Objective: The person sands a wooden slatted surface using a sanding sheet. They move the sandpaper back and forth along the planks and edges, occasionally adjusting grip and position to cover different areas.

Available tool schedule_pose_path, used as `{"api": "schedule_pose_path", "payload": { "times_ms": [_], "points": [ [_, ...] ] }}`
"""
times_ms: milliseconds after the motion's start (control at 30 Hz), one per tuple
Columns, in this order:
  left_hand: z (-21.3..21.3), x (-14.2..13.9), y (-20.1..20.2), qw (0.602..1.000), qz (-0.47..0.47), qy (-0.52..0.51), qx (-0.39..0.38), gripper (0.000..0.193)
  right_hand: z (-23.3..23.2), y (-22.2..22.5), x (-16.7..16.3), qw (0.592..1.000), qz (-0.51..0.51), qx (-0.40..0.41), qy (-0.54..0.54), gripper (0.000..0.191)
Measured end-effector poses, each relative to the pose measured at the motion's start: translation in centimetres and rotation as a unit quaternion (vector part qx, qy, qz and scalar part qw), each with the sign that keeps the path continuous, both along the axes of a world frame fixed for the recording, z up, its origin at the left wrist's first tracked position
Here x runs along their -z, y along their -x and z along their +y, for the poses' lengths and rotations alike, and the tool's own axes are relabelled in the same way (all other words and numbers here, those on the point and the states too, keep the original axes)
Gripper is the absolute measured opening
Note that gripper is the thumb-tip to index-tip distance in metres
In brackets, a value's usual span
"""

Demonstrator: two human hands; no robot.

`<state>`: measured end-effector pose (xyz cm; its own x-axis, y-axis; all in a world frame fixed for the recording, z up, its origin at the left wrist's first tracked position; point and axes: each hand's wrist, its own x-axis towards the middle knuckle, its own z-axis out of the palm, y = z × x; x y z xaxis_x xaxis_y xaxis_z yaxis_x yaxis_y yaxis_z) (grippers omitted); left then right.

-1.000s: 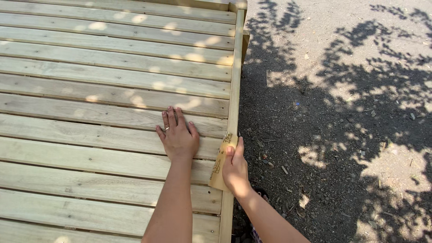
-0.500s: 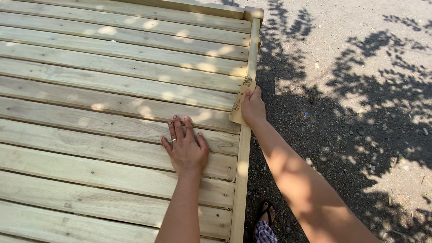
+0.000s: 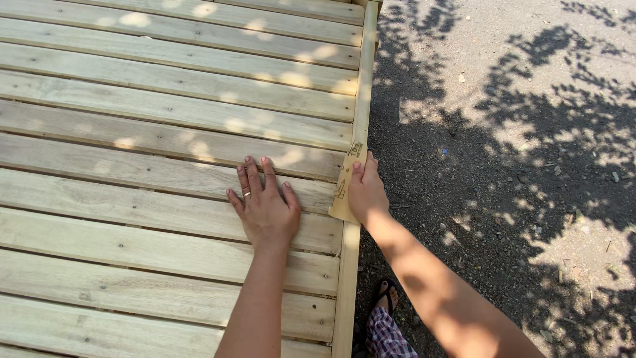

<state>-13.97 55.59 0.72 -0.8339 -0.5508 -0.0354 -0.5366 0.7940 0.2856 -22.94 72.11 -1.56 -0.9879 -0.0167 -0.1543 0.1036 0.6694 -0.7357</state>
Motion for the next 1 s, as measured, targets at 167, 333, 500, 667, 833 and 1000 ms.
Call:
{"api": "schedule_pose_path", "payload": {
  "times_ms": [167,333,500,667,833,1000],
  "points": [
    [0.0,-0.3,-0.2,1.000,-0.007,0.008,-0.007,0.068,-3.1,15.6,-3.3,0.998,-0.013,0.028,-0.052,0.067],
    [-0.3,-0.7,0.3,1.000,-0.020,0.005,-0.012,0.067,-4.0,18.3,-5.1,0.995,-0.014,0.040,-0.085,0.070],
    [-0.4,-0.7,0.2,0.999,-0.032,0.000,-0.006,0.067,-1.2,1.9,-2.7,0.999,-0.036,0.012,-0.015,0.070],
    [-0.2,-0.5,0.3,1.000,-0.027,-0.005,-0.005,0.068,2.0,-18.4,-1.1,0.996,0.061,-0.070,0.019,0.073],
    [-0.1,-0.4,0.3,1.000,-0.013,0.000,-0.004,0.069,1.1,-12.5,-1.0,0.999,0.017,-0.036,-0.030,0.070],
    [0.0,0.0,-0.2,1.000,-0.021,-0.003,-0.008,0.067,-1.7,4.8,-2.6,0.998,-0.009,0.010,-0.059,0.068]
  ]
}}
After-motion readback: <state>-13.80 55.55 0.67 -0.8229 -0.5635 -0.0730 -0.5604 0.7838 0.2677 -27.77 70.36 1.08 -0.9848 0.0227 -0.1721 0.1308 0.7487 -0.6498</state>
